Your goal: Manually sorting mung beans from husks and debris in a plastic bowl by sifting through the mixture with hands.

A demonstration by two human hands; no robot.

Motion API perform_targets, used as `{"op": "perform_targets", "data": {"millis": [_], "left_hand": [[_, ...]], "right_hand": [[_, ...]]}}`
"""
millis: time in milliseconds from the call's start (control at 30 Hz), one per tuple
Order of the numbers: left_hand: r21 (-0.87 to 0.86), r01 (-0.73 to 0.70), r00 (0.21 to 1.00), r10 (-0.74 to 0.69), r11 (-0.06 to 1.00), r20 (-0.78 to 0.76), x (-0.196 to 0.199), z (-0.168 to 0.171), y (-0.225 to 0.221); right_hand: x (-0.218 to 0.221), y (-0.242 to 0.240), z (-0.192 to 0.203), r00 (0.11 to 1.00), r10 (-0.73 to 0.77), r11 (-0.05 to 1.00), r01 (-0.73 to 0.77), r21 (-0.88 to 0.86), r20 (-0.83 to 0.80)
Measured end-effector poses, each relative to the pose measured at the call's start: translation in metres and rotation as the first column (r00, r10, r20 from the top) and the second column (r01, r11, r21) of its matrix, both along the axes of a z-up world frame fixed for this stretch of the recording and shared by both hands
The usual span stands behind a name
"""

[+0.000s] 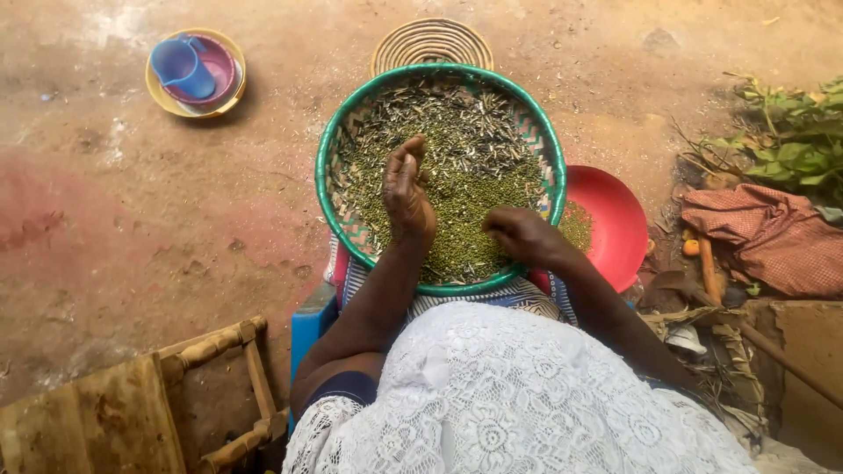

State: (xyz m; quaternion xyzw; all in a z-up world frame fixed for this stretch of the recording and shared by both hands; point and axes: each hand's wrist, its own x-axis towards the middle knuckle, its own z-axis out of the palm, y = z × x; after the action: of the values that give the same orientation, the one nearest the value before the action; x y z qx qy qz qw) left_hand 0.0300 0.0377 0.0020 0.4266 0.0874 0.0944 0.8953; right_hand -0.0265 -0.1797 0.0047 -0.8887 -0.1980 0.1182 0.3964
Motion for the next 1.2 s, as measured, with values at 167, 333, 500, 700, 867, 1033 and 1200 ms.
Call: {"op": "perform_targets", "data": {"millis": [167,333,500,700,867,1033,1200], "left_hand": [[-0.014,0.010,1.000,-0.011,1.000,-0.025,0.003,-0.009,-0.002],[-0.021,0.025,1.000,-0.026,0.999,-0.014,0.003,-0.016,-0.004],[-0.037,0.072,0.997,-0.072,0.997,-0.008,0.003,-0.019,-0.007],[-0.044,0.078,0.997,-0.078,0.996,0.005,0.002,-0.020,-0.007],[-0.039,0.069,0.998,-0.069,0.997,-0.007,0.001,-0.014,-0.007],[-0.074,0.078,0.997,-0.077,0.994,0.006,0.002,-0.010,-0.008],[-0.139,0.114,0.993,-0.117,0.984,-0.014,-0.003,-0.013,-0.016]], "right_hand": [[0.010,0.014,-0.025,0.967,0.251,0.914,-0.228,-0.335,0.028],[0.014,0.015,-0.031,0.939,0.343,0.869,-0.324,-0.375,-0.018],[0.002,0.014,-0.027,0.940,0.284,0.899,-0.330,-0.288,-0.190],[0.018,0.018,-0.015,0.947,0.131,0.991,-0.128,0.029,-0.292],[0.017,0.021,-0.033,0.776,-0.033,0.669,0.485,0.563,-0.630],[0.022,0.018,-0.031,0.576,0.109,0.173,0.792,0.586,-0.810],[0.012,0.044,0.037,0.656,0.186,-0.071,0.752,0.656,-0.732]]}}
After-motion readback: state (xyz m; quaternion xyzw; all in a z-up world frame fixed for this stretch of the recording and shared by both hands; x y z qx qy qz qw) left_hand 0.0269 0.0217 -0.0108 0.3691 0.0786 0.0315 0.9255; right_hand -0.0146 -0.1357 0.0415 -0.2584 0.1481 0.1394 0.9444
